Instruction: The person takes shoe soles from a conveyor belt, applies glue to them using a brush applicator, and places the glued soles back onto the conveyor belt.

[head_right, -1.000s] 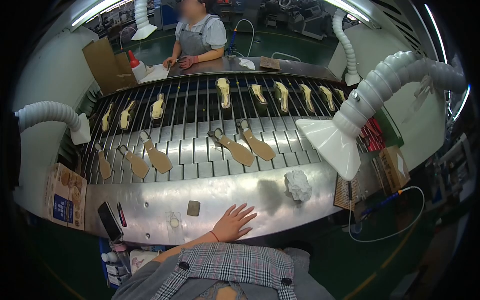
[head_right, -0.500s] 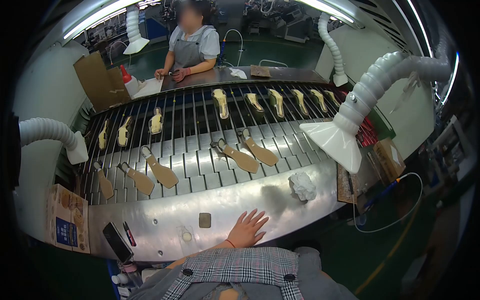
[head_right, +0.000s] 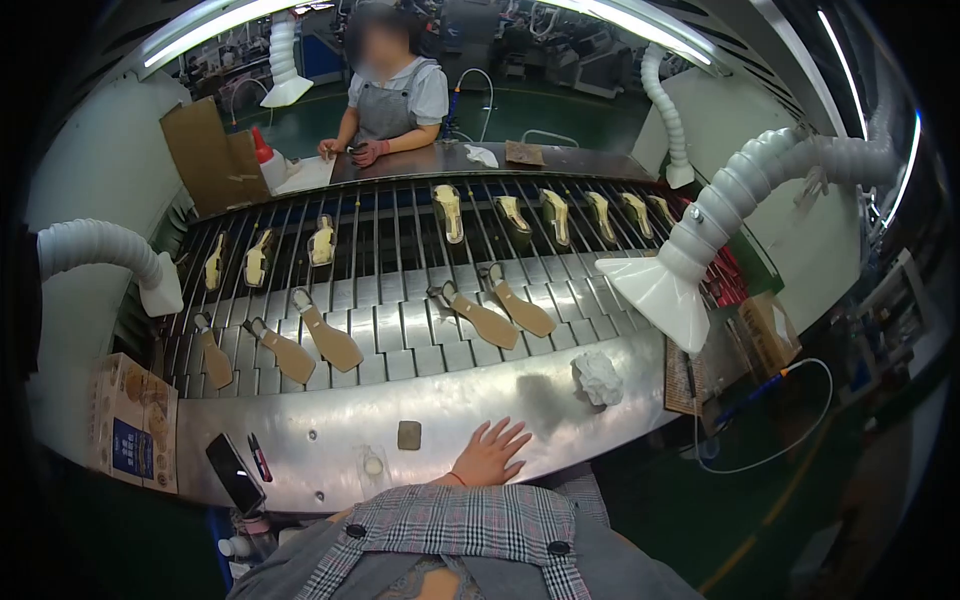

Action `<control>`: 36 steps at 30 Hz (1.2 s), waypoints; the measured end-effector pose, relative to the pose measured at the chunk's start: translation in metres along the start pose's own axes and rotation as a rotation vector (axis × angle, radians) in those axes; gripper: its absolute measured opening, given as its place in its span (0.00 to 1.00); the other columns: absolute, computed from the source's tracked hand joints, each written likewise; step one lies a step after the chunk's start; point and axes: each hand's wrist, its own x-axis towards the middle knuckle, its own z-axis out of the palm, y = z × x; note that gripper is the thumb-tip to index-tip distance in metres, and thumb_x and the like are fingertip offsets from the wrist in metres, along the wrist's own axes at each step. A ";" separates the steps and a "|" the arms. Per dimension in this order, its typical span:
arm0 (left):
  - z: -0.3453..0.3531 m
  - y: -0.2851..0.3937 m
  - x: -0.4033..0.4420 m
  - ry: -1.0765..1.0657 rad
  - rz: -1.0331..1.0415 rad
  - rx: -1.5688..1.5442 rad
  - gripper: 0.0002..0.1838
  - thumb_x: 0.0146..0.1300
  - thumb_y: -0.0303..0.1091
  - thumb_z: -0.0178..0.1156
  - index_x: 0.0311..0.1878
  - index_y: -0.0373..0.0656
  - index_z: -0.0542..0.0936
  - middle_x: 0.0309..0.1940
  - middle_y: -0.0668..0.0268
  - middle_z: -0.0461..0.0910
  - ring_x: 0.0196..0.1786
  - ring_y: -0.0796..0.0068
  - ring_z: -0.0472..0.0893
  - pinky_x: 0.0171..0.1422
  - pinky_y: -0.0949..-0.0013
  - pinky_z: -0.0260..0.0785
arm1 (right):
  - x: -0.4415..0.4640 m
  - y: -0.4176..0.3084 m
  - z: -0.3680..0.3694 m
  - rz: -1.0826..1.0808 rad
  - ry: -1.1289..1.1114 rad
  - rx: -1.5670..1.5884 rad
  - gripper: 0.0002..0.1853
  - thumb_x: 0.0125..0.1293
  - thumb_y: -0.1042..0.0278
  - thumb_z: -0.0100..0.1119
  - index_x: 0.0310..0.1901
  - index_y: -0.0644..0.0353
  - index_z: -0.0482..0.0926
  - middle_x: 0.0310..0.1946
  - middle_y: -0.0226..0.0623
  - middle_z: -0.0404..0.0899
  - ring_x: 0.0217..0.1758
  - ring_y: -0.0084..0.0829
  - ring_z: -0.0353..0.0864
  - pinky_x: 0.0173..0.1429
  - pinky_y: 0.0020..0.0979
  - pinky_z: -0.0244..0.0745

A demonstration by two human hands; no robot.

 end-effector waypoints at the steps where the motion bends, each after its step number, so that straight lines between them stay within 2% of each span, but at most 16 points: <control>1: -0.001 0.000 -0.001 -0.003 0.001 0.007 0.29 0.69 0.51 0.52 0.71 0.54 0.65 0.74 0.65 0.60 0.76 0.59 0.56 0.77 0.48 0.47 | -0.004 -0.007 0.000 -0.035 0.025 0.039 0.26 0.61 0.52 0.54 0.60 0.49 0.75 0.60 0.42 0.75 0.66 0.36 0.71 0.66 0.46 0.65; 5: -0.005 0.002 -0.001 -0.013 -0.002 0.013 0.29 0.70 0.51 0.51 0.72 0.56 0.65 0.74 0.67 0.60 0.76 0.60 0.57 0.78 0.49 0.47 | -0.036 -0.073 0.026 -0.217 -0.006 0.327 0.26 0.61 0.52 0.54 0.61 0.48 0.75 0.60 0.42 0.75 0.67 0.36 0.71 0.66 0.46 0.64; 7: -0.010 0.005 0.000 -0.029 -0.023 0.026 0.29 0.70 0.52 0.50 0.72 0.57 0.65 0.74 0.68 0.60 0.76 0.62 0.57 0.78 0.51 0.46 | -0.066 -0.118 0.062 -0.332 -0.173 0.517 0.26 0.61 0.52 0.54 0.61 0.48 0.75 0.61 0.42 0.74 0.67 0.36 0.71 0.66 0.46 0.64; 11: -0.017 0.011 0.002 -0.060 -0.057 0.052 0.29 0.70 0.53 0.49 0.72 0.58 0.64 0.74 0.70 0.61 0.76 0.64 0.57 0.79 0.53 0.45 | -0.151 -0.187 0.158 -0.555 -0.666 0.846 0.26 0.62 0.51 0.54 0.62 0.48 0.75 0.61 0.41 0.74 0.68 0.36 0.70 0.67 0.47 0.64; 14: -0.018 0.017 0.000 -0.042 -0.109 0.061 0.28 0.69 0.52 0.51 0.71 0.59 0.67 0.73 0.66 0.61 0.75 0.64 0.59 0.78 0.55 0.48 | -0.234 -0.210 0.240 -0.676 -1.007 0.928 0.26 0.62 0.51 0.54 0.62 0.48 0.75 0.62 0.41 0.74 0.68 0.36 0.70 0.68 0.47 0.64; 17: -0.022 0.021 0.005 0.024 -0.184 0.066 0.28 0.67 0.52 0.54 0.69 0.59 0.70 0.73 0.63 0.62 0.74 0.63 0.61 0.77 0.56 0.50 | -0.314 -0.203 0.309 -0.777 -1.201 0.890 0.27 0.62 0.51 0.54 0.62 0.48 0.75 0.62 0.41 0.74 0.69 0.36 0.70 0.68 0.47 0.63; 19: -0.021 0.022 0.005 0.036 -0.218 0.079 0.27 0.66 0.52 0.55 0.68 0.61 0.71 0.73 0.63 0.62 0.74 0.64 0.62 0.76 0.57 0.51 | -0.359 -0.181 0.347 -0.895 -1.162 0.706 0.27 0.62 0.51 0.54 0.63 0.48 0.75 0.63 0.41 0.74 0.69 0.36 0.70 0.68 0.47 0.63; 20: -0.021 0.025 0.005 0.042 -0.243 0.096 0.27 0.65 0.52 0.56 0.68 0.61 0.71 0.72 0.63 0.63 0.73 0.64 0.62 0.76 0.57 0.51 | -0.381 -0.163 0.361 -1.004 -1.036 0.448 0.27 0.63 0.51 0.54 0.63 0.48 0.75 0.63 0.41 0.74 0.69 0.36 0.70 0.68 0.47 0.63; 22: -0.019 0.028 0.007 0.079 -0.289 0.091 0.26 0.64 0.52 0.57 0.66 0.60 0.74 0.72 0.62 0.63 0.73 0.62 0.62 0.75 0.57 0.52 | -0.403 -0.127 0.366 -1.243 -0.576 -0.352 0.30 0.68 0.43 0.44 0.70 0.39 0.63 0.73 0.27 0.56 0.77 0.32 0.51 0.76 0.45 0.45; 24: -0.020 0.030 0.007 0.119 -0.342 0.111 0.28 0.62 0.52 0.59 0.65 0.56 0.74 0.72 0.61 0.63 0.73 0.59 0.61 0.75 0.56 0.52 | -0.412 -0.107 0.369 -1.159 -0.493 -0.380 0.32 0.70 0.38 0.39 0.74 0.34 0.55 0.78 0.21 0.46 0.81 0.32 0.42 0.80 0.47 0.35; 26: -0.020 0.031 0.006 0.122 -0.373 0.102 0.29 0.62 0.52 0.59 0.65 0.53 0.74 0.71 0.61 0.63 0.74 0.59 0.60 0.76 0.56 0.51 | -0.420 -0.088 0.357 -0.754 -0.837 0.314 0.34 0.70 0.35 0.38 0.76 0.32 0.52 0.79 0.23 0.43 0.81 0.35 0.42 0.79 0.52 0.36; 29: -0.018 0.031 0.005 0.110 -0.394 0.081 0.30 0.60 0.50 0.62 0.66 0.54 0.73 0.71 0.61 0.64 0.75 0.59 0.59 0.76 0.55 0.50 | -0.385 -0.093 0.312 -1.017 -0.948 -0.233 0.39 0.66 0.28 0.39 0.76 0.31 0.49 0.80 0.24 0.38 0.82 0.39 0.39 0.80 0.51 0.33; 31: -0.019 0.032 0.004 0.106 -0.406 0.104 0.30 0.61 0.50 0.61 0.66 0.54 0.73 0.71 0.61 0.64 0.75 0.59 0.59 0.77 0.55 0.50 | -0.457 -0.060 0.442 -1.095 -0.360 -0.195 0.43 0.62 0.24 0.39 0.76 0.32 0.48 0.80 0.26 0.36 0.82 0.41 0.35 0.80 0.51 0.33; 32: -0.019 0.032 0.003 0.102 -0.408 0.109 0.29 0.61 0.50 0.61 0.66 0.54 0.73 0.71 0.61 0.64 0.75 0.59 0.59 0.77 0.55 0.50 | -0.465 -0.062 0.445 -0.996 -0.582 0.052 0.43 0.63 0.25 0.40 0.76 0.32 0.48 0.80 0.26 0.37 0.82 0.41 0.35 0.81 0.51 0.33; 34: -0.018 0.032 0.003 0.088 -0.407 0.111 0.29 0.62 0.49 0.60 0.66 0.54 0.72 0.71 0.61 0.64 0.75 0.59 0.59 0.77 0.55 0.50 | -0.464 -0.062 0.435 -0.890 -0.846 0.284 0.42 0.63 0.27 0.42 0.76 0.32 0.49 0.80 0.25 0.38 0.82 0.40 0.36 0.81 0.49 0.34; 36: -0.019 0.034 0.004 0.084 -0.409 0.124 0.29 0.62 0.48 0.60 0.67 0.54 0.72 0.71 0.61 0.64 0.75 0.59 0.58 0.77 0.55 0.50 | -0.442 -0.062 0.406 -0.863 -0.956 0.287 0.41 0.63 0.29 0.45 0.76 0.31 0.50 0.80 0.25 0.39 0.82 0.38 0.36 0.81 0.46 0.36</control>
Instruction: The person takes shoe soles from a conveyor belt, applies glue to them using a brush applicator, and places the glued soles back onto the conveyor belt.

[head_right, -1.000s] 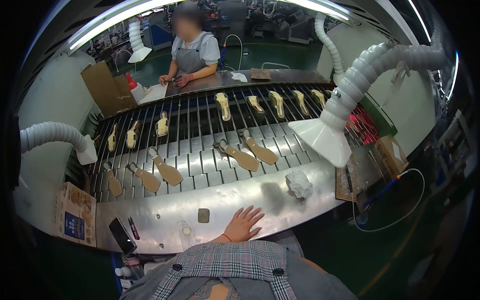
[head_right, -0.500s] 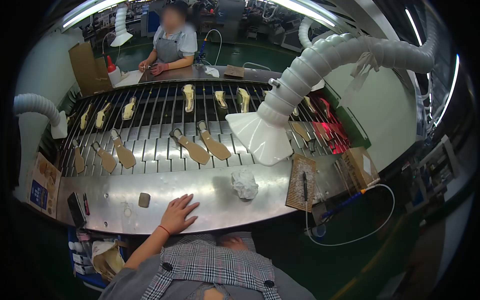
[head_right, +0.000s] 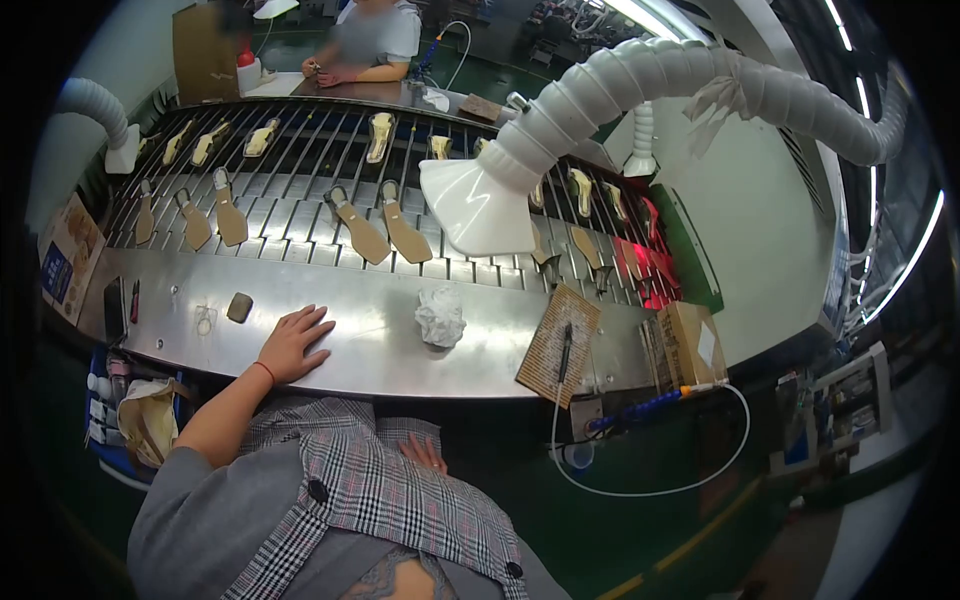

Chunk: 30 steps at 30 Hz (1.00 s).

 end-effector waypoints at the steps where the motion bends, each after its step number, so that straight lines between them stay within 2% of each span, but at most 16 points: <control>1: 0.000 0.001 -0.001 0.004 -0.002 0.006 0.29 0.62 0.48 0.60 0.67 0.54 0.72 0.71 0.61 0.64 0.75 0.59 0.58 0.77 0.55 0.50 | -0.007 -0.006 -0.014 0.032 -0.033 0.052 0.41 0.63 0.30 0.47 0.76 0.31 0.51 0.80 0.24 0.39 0.82 0.37 0.37 0.81 0.44 0.37; 3: -0.001 0.000 0.000 0.002 -0.012 0.040 0.28 0.64 0.48 0.58 0.67 0.54 0.72 0.72 0.63 0.63 0.75 0.61 0.58 0.77 0.58 0.50 | -0.013 -0.013 -0.026 0.176 -0.040 0.243 0.40 0.63 0.31 0.49 0.75 0.30 0.52 0.79 0.23 0.40 0.82 0.34 0.37 0.81 0.41 0.38; 5: 0.000 0.002 0.000 -0.015 -0.024 0.044 0.28 0.64 0.48 0.58 0.67 0.54 0.72 0.72 0.64 0.63 0.75 0.61 0.58 0.77 0.58 0.50 | -0.010 0.004 0.033 0.129 0.025 0.058 0.42 0.63 0.30 0.50 0.76 0.32 0.51 0.79 0.23 0.41 0.82 0.33 0.36 0.82 0.43 0.36; 7: -0.004 0.007 0.002 -0.026 -0.047 0.038 0.28 0.64 0.46 0.58 0.67 0.54 0.72 0.72 0.64 0.63 0.75 0.61 0.58 0.77 0.57 0.49 | -0.029 -0.010 -0.019 0.325 -0.120 0.436 0.43 0.63 0.30 0.50 0.76 0.34 0.50 0.79 0.24 0.42 0.82 0.34 0.36 0.82 0.46 0.35; 8: -0.005 0.008 0.003 -0.029 -0.049 0.042 0.28 0.64 0.46 0.58 0.67 0.54 0.72 0.72 0.64 0.63 0.76 0.61 0.58 0.77 0.57 0.49 | -0.036 -0.005 -0.008 0.268 -0.006 0.460 0.45 0.63 0.34 0.53 0.77 0.37 0.47 0.79 0.26 0.41 0.82 0.36 0.37 0.81 0.49 0.34; 11: -0.001 0.006 0.002 -0.039 -0.035 0.053 0.27 0.64 0.43 0.59 0.67 0.53 0.71 0.73 0.63 0.62 0.76 0.60 0.58 0.78 0.56 0.49 | -0.049 -0.004 -0.057 0.293 -0.063 0.701 0.48 0.61 0.36 0.59 0.77 0.40 0.46 0.79 0.30 0.40 0.82 0.39 0.40 0.80 0.53 0.36; 14: 0.002 0.002 0.001 -0.019 -0.034 0.070 0.27 0.65 0.42 0.59 0.68 0.52 0.71 0.72 0.62 0.63 0.75 0.59 0.58 0.78 0.56 0.50 | -0.048 0.014 -0.095 0.325 -0.016 0.794 0.50 0.60 0.41 0.63 0.77 0.50 0.46 0.79 0.40 0.43 0.80 0.44 0.46 0.79 0.50 0.43; 16: 0.003 0.001 0.000 -0.015 -0.040 0.059 0.28 0.64 0.42 0.59 0.68 0.52 0.71 0.72 0.62 0.63 0.75 0.59 0.58 0.78 0.55 0.49 | -0.030 0.051 -0.067 0.331 0.416 0.868 0.49 0.62 0.47 0.64 0.76 0.59 0.48 0.76 0.50 0.50 0.78 0.48 0.52 0.77 0.44 0.51; 17: 0.003 0.000 -0.001 -0.015 -0.041 0.054 0.28 0.64 0.42 0.59 0.68 0.51 0.71 0.72 0.62 0.63 0.76 0.58 0.58 0.78 0.55 0.49 | -0.026 0.061 -0.085 0.500 0.491 1.009 0.46 0.63 0.55 0.64 0.74 0.66 0.49 0.73 0.56 0.54 0.76 0.49 0.55 0.76 0.36 0.55; 18: 0.004 0.000 -0.001 -0.014 -0.044 0.051 0.28 0.64 0.41 0.59 0.68 0.51 0.71 0.72 0.62 0.63 0.75 0.58 0.58 0.78 0.54 0.49 | -0.012 0.082 -0.071 0.598 0.663 1.099 0.44 0.65 0.59 0.63 0.76 0.59 0.47 0.73 0.51 0.57 0.70 0.46 0.65 0.67 0.37 0.67; 19: 0.005 -0.001 -0.002 -0.008 -0.041 0.050 0.27 0.64 0.40 0.59 0.67 0.51 0.71 0.72 0.61 0.63 0.75 0.57 0.58 0.78 0.54 0.49 | -0.012 0.089 -0.095 0.756 0.726 1.427 0.43 0.65 0.63 0.62 0.76 0.54 0.47 0.70 0.45 0.62 0.64 0.39 0.71 0.59 0.36 0.72; 21: 0.005 0.001 -0.006 0.004 -0.056 0.034 0.27 0.64 0.38 0.59 0.67 0.49 0.71 0.72 0.61 0.64 0.75 0.57 0.58 0.78 0.54 0.48 | -0.014 0.111 -0.116 0.811 0.827 1.854 0.46 0.66 0.70 0.57 0.77 0.43 0.38 0.69 0.39 0.63 0.58 0.35 0.75 0.54 0.40 0.72; 23: 0.005 0.000 -0.011 -0.003 -0.068 0.027 0.27 0.63 0.37 0.59 0.67 0.46 0.72 0.71 0.60 0.64 0.76 0.57 0.58 0.78 0.53 0.48 | -0.018 0.118 -0.133 0.811 0.970 1.978 0.49 0.65 0.74 0.56 0.77 0.37 0.34 0.72 0.39 0.58 0.58 0.35 0.76 0.54 0.42 0.71; 26: 0.001 -0.001 -0.011 0.001 -0.072 -0.032 0.27 0.62 0.36 0.60 0.66 0.45 0.72 0.71 0.59 0.65 0.75 0.56 0.58 0.78 0.52 0.48 | -0.024 0.110 -0.164 0.874 1.267 1.925 0.52 0.63 0.78 0.56 0.77 0.33 0.33 0.76 0.41 0.49 0.60 0.36 0.73 0.55 0.38 0.70; 28: -0.001 -0.002 -0.007 0.005 -0.096 -0.053 0.29 0.60 0.34 0.62 0.66 0.45 0.71 0.70 0.58 0.65 0.74 0.54 0.60 0.76 0.52 0.50 | -0.026 0.108 -0.186 1.075 1.377 1.652 0.51 0.59 0.81 0.57 0.77 0.35 0.41 0.74 0.43 0.52 0.65 0.38 0.65 0.58 0.39 0.67; 30: -0.002 -0.007 0.007 0.009 -0.113 -0.157 0.33 0.57 0.33 0.64 0.68 0.44 0.68 0.70 0.55 0.65 0.73 0.53 0.62 0.74 0.53 0.52 | -0.022 0.102 -0.228 1.044 1.636 1.354 0.49 0.59 0.82 0.58 0.77 0.39 0.45 0.62 0.42 0.58 0.46 0.29 0.64 0.55 0.32 0.66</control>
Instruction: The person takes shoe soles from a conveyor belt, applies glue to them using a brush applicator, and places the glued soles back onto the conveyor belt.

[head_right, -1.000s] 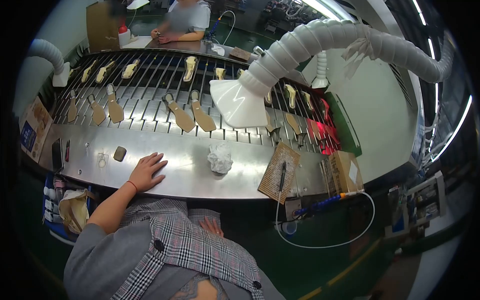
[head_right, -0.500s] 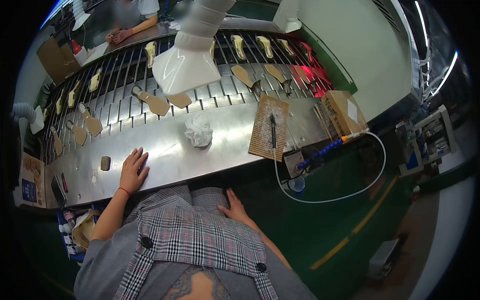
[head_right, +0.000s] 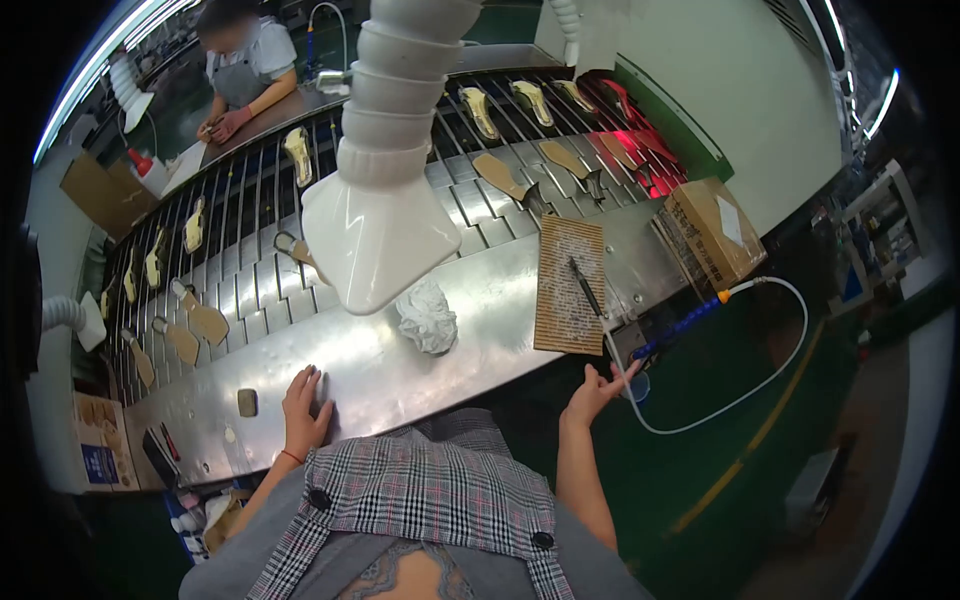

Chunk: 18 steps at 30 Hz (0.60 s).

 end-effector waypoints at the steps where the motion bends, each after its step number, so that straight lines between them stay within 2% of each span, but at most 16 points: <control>1: 0.003 -0.003 0.012 0.014 -0.008 -0.071 0.34 0.57 0.30 0.64 0.68 0.42 0.67 0.69 0.53 0.65 0.73 0.52 0.61 0.75 0.53 0.52 | -0.002 -0.028 0.015 -0.068 0.025 0.018 0.48 0.60 0.80 0.60 0.77 0.40 0.46 0.60 0.39 0.59 0.39 0.26 0.59 0.53 0.28 0.66; 2: 0.007 -0.007 0.030 0.023 -0.005 -0.161 0.33 0.58 0.28 0.63 0.69 0.42 0.67 0.68 0.53 0.65 0.72 0.53 0.63 0.74 0.54 0.54 | 0.004 -0.048 0.029 -0.101 0.007 0.104 0.47 0.61 0.78 0.62 0.77 0.40 0.47 0.59 0.38 0.59 0.40 0.24 0.61 0.51 0.27 0.66; 3: 0.012 -0.010 0.047 0.023 -0.009 -0.252 0.33 0.59 0.27 0.62 0.69 0.41 0.66 0.68 0.53 0.66 0.71 0.54 0.64 0.74 0.55 0.56 | 0.015 -0.059 0.044 -0.220 0.011 0.053 0.42 0.63 0.76 0.60 0.76 0.43 0.52 0.55 0.38 0.64 0.44 0.26 0.66 0.54 0.29 0.67; 4: 0.016 -0.005 0.071 0.015 -0.077 -0.455 0.31 0.62 0.26 0.60 0.69 0.40 0.65 0.66 0.52 0.67 0.68 0.56 0.68 0.71 0.59 0.62 | 0.044 -0.046 0.056 -0.330 -0.066 0.088 0.40 0.63 0.74 0.61 0.75 0.46 0.55 0.51 0.34 0.66 0.43 0.25 0.67 0.53 0.29 0.68; 5: 0.022 -0.004 0.096 0.009 -0.126 -0.522 0.30 0.63 0.25 0.59 0.69 0.39 0.66 0.64 0.53 0.69 0.64 0.60 0.73 0.67 0.61 0.68 | 0.061 -0.050 0.073 -0.506 0.023 -0.121 0.33 0.64 0.71 0.61 0.71 0.50 0.63 0.43 0.30 0.67 0.40 0.26 0.68 0.51 0.29 0.68; 7: 0.044 -0.026 0.157 -0.113 -0.212 -0.695 0.29 0.63 0.29 0.61 0.68 0.37 0.66 0.61 0.53 0.72 0.61 0.62 0.75 0.63 0.61 0.71 | 0.094 -0.046 0.097 -0.335 -0.093 -0.302 0.22 0.66 0.64 0.61 0.62 0.55 0.76 0.40 0.33 0.74 0.41 0.28 0.73 0.50 0.31 0.69; 9: 0.071 -0.049 0.217 -0.190 -0.330 -0.815 0.27 0.64 0.28 0.61 0.66 0.37 0.67 0.59 0.54 0.73 0.60 0.62 0.76 0.62 0.61 0.72 | 0.108 -0.053 0.113 0.044 -0.266 -0.395 0.16 0.69 0.59 0.57 0.51 0.58 0.83 0.36 0.38 0.81 0.43 0.29 0.78 0.51 0.32 0.70; 12: 0.107 -0.080 0.296 -0.226 -0.511 -0.958 0.24 0.64 0.27 0.60 0.62 0.37 0.69 0.56 0.54 0.74 0.58 0.63 0.77 0.60 0.62 0.73 | 0.075 -0.075 0.109 -0.447 -0.205 -0.543 0.17 0.72 0.56 0.52 0.48 0.60 0.84 0.38 0.42 0.84 0.45 0.30 0.81 0.54 0.31 0.71; 15: 0.127 -0.107 0.353 -0.192 -0.616 -1.057 0.21 0.64 0.27 0.60 0.59 0.37 0.70 0.53 0.55 0.75 0.55 0.63 0.77 0.59 0.62 0.74 | 0.048 -0.072 0.104 -0.719 -0.156 -0.394 0.19 0.72 0.54 0.52 0.45 0.63 0.83 0.36 0.46 0.83 0.42 0.42 0.80 0.50 0.38 0.73; 18: 0.136 -0.124 0.389 -0.158 -0.657 -1.125 0.17 0.64 0.26 0.59 0.56 0.36 0.72 0.51 0.56 0.76 0.53 0.63 0.78 0.57 0.62 0.75 | 0.040 -0.048 0.094 -0.332 -0.324 -0.384 0.18 0.71 0.54 0.53 0.46 0.62 0.84 0.40 0.44 0.84 0.43 0.39 0.82 0.51 0.35 0.73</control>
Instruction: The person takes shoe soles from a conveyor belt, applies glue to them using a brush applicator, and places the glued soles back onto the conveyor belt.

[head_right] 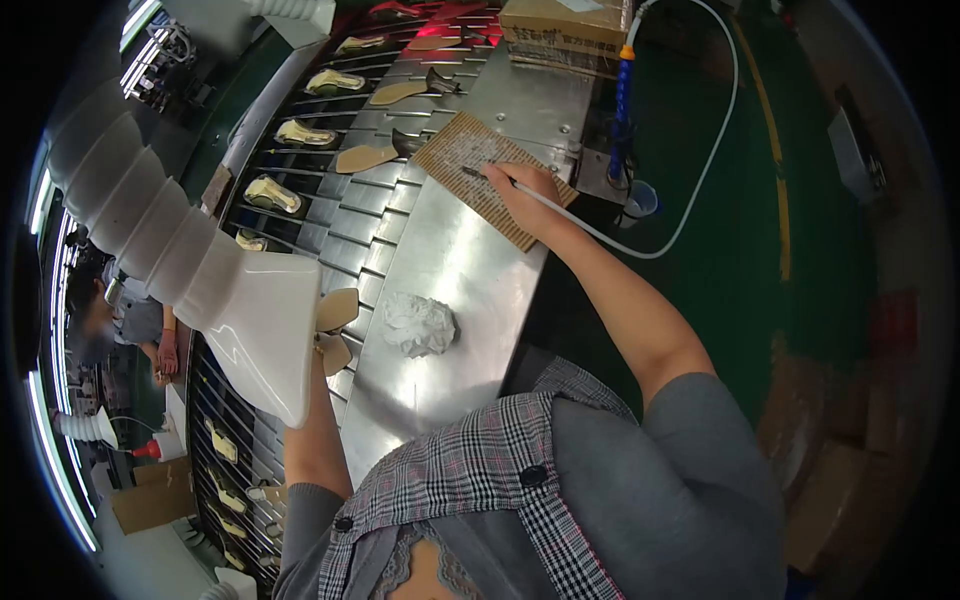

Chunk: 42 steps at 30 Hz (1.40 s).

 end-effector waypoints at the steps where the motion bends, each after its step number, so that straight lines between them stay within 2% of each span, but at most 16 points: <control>1: -0.002 0.003 0.007 0.003 0.004 -0.029 0.16 0.64 0.26 0.59 0.55 0.36 0.72 0.50 0.57 0.77 0.53 0.63 0.79 0.57 0.62 0.76 | -0.010 -0.005 -0.002 -0.042 0.046 0.048 0.17 0.71 0.56 0.55 0.47 0.61 0.84 0.40 0.42 0.84 0.42 0.37 0.83 0.52 0.33 0.74; 3: -0.005 0.013 0.018 -0.002 0.022 -0.082 0.14 0.65 0.25 0.59 0.53 0.36 0.73 0.48 0.57 0.77 0.51 0.63 0.79 0.56 0.63 0.76 | -0.025 -0.033 -0.021 -0.133 0.134 0.139 0.15 0.70 0.60 0.57 0.49 0.61 0.84 0.40 0.39 0.85 0.42 0.31 0.84 0.52 0.29 0.74; 6: -0.028 0.045 0.007 -0.081 0.054 -0.180 0.12 0.66 0.25 0.57 0.51 0.35 0.74 0.46 0.58 0.79 0.50 0.63 0.80 0.55 0.63 0.77 | -0.053 -0.044 -0.046 0.032 0.103 0.504 0.13 0.71 0.64 0.57 0.49 0.62 0.84 0.41 0.36 0.86 0.46 0.25 0.82 0.57 0.26 0.71; 9: -0.053 0.088 -0.090 -0.298 0.267 -0.248 0.12 0.69 0.26 0.52 0.52 0.32 0.75 0.50 0.56 0.81 0.54 0.63 0.80 0.59 0.65 0.76 | -0.081 -0.039 -0.066 0.093 0.148 0.703 0.13 0.70 0.66 0.57 0.50 0.62 0.83 0.41 0.37 0.86 0.47 0.22 0.82 0.54 0.24 0.70; 11: -0.015 0.120 -0.206 -0.060 0.293 -0.267 0.23 0.70 0.31 0.44 0.65 0.31 0.68 0.62 0.53 0.74 0.65 0.58 0.73 0.73 0.55 0.63 | -0.100 -0.037 -0.074 0.155 0.182 0.766 0.12 0.69 0.68 0.57 0.49 0.63 0.82 0.40 0.38 0.85 0.45 0.22 0.82 0.51 0.22 0.68; 13: -0.051 0.126 -0.227 -0.958 0.200 -0.534 0.29 0.69 0.36 0.41 0.71 0.32 0.61 0.68 0.51 0.68 0.71 0.56 0.66 0.79 0.46 0.50 | -0.109 -0.028 -0.080 0.190 0.202 0.861 0.12 0.68 0.68 0.58 0.48 0.64 0.83 0.39 0.37 0.85 0.41 0.22 0.82 0.49 0.23 0.70; 16: -0.036 0.100 -0.276 -0.425 0.135 -0.840 0.24 0.71 0.41 0.44 0.65 0.39 0.71 0.62 0.52 0.74 0.67 0.51 0.70 0.75 0.43 0.56 | -0.122 -0.030 -0.081 0.272 0.184 1.025 0.12 0.69 0.67 0.56 0.46 0.65 0.82 0.35 0.37 0.85 0.40 0.23 0.81 0.46 0.23 0.68; 19: -0.026 0.051 -0.293 -0.780 -0.005 -0.809 0.28 0.71 0.40 0.46 0.72 0.41 0.63 0.63 0.56 0.74 0.52 0.64 0.76 0.59 0.59 0.68 | -0.130 -0.035 -0.076 0.405 0.090 1.194 0.11 0.68 0.68 0.56 0.44 0.68 0.81 0.32 0.37 0.83 0.36 0.25 0.82 0.46 0.25 0.71; 21: 0.006 0.036 -0.323 -0.685 -0.241 -1.013 0.28 0.72 0.38 0.45 0.73 0.40 0.61 0.61 0.58 0.75 0.43 0.69 0.73 0.51 0.66 0.68 | -0.136 -0.042 -0.064 0.498 0.008 1.297 0.12 0.67 0.68 0.56 0.43 0.68 0.81 0.31 0.38 0.83 0.35 0.26 0.82 0.45 0.27 0.73; 27: 0.060 0.025 -0.364 -0.705 -0.477 -1.133 0.25 0.74 0.40 0.44 0.71 0.42 0.65 0.51 0.61 0.79 0.43 0.69 0.74 0.54 0.67 0.70 | -0.149 -0.090 -0.023 0.633 -0.398 1.361 0.13 0.67 0.67 0.54 0.41 0.71 0.81 0.28 0.39 0.82 0.32 0.31 0.80 0.45 0.29 0.74; 31: 0.068 0.050 -0.373 -0.770 -0.306 -0.962 0.26 0.75 0.43 0.42 0.72 0.45 0.65 0.39 0.57 0.79 0.43 0.67 0.76 0.51 0.66 0.71 | -0.149 -0.125 0.007 0.627 -0.590 1.352 0.14 0.68 0.66 0.53 0.42 0.71 0.81 0.28 0.40 0.82 0.32 0.30 0.80 0.46 0.30 0.74; 32: 0.063 0.047 -0.365 -0.751 -0.196 -0.910 0.27 0.75 0.43 0.42 0.73 0.43 0.63 0.37 0.58 0.79 0.36 0.69 0.76 0.45 0.68 0.72 | -0.150 -0.133 0.016 0.629 -0.632 1.347 0.14 0.68 0.66 0.53 0.42 0.71 0.81 0.28 0.40 0.82 0.32 0.30 0.80 0.46 0.30 0.74; 35: 0.053 0.045 -0.350 -0.836 -0.022 -0.957 0.27 0.76 0.41 0.41 0.74 0.40 0.60 0.42 0.57 0.80 0.33 0.73 0.74 0.39 0.70 0.70 | -0.155 -0.160 0.043 0.624 -0.696 1.256 0.15 0.69 0.65 0.52 0.43 0.71 0.81 0.29 0.40 0.82 0.32 0.31 0.81 0.46 0.30 0.74; 36: 0.049 0.042 -0.344 -0.933 0.023 -0.997 0.28 0.76 0.40 0.41 0.74 0.39 0.58 0.47 0.57 0.80 0.33 0.75 0.74 0.37 0.72 0.70 | -0.156 -0.169 0.047 0.594 -0.695 1.213 0.14 0.69 0.67 0.52 0.43 0.72 0.80 0.31 0.40 0.82 0.32 0.30 0.81 0.47 0.29 0.74; 40: 0.037 0.062 -0.356 -0.674 0.156 -0.919 0.27 0.77 0.41 0.39 0.75 0.41 0.56 0.65 0.64 0.68 0.37 0.77 0.72 0.38 0.74 0.70 | -0.178 -0.218 0.062 0.141 -0.625 0.751 0.09 0.68 0.73 0.56 0.45 0.70 0.80 0.35 0.40 0.83 0.32 0.27 0.80 0.43 0.28 0.75; 42: 0.030 0.067 -0.357 -0.600 0.192 -0.925 0.26 0.78 0.41 0.36 0.76 0.45 0.55 0.69 0.65 0.66 0.37 0.78 0.71 0.40 0.74 0.71 | -0.182 -0.229 0.064 -0.294 -0.617 0.514 0.10 0.65 0.74 0.59 0.45 0.69 0.80 0.35 0.41 0.83 0.32 0.27 0.79 0.41 0.29 0.74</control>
